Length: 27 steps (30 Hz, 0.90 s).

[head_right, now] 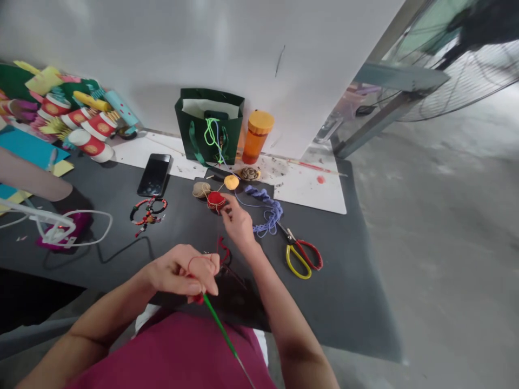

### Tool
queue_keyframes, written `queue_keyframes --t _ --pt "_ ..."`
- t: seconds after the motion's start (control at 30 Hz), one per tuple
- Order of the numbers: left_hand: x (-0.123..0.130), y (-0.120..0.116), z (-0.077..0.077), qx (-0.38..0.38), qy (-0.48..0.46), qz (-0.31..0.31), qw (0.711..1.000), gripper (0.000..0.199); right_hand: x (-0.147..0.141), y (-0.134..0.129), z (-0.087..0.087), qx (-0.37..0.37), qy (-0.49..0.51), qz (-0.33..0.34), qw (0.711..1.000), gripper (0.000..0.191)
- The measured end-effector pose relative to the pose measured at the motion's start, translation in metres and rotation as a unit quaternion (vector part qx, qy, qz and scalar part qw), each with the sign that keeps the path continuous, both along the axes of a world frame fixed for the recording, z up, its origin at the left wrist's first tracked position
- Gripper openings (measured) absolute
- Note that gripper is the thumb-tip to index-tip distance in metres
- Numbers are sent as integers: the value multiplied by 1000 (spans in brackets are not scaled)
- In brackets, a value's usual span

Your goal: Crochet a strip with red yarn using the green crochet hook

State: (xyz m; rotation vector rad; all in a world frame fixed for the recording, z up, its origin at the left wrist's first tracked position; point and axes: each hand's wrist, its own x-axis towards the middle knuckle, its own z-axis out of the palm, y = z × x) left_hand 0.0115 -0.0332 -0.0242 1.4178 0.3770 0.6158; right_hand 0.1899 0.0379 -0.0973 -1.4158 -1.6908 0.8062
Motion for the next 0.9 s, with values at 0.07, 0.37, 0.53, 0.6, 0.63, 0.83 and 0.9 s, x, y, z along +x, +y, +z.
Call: queue_keyframes --t 0.07,0.37,0.53,0.6,0.63,0.83,0.9 --pt "1 9 -6 -69 -28 -41 996 50 -3 9 1 21 -13 8 1000 32" --pt "0 28 -36 -244 -67 46 966 53 11 2 28 4 -9 137 991 7" --pt "-6 35 -31 -231 -30 51 971 42 26 6 49 -153 -12 322 934 10" --pt "-9 37 -29 -202 -9 5 979 38 27 16 50 -178 -6 274 945 21" --pt "-10 37 -28 -187 3 -25 982 38 25 22 49 -149 -15 196 969 25" --pt "-4 33 -31 -158 39 -132 978 43 -16 55 27 -36 -70 81 994 45" --pt "-1 31 -34 -166 39 -133 976 44 -29 62 25 -29 -118 109 987 59"
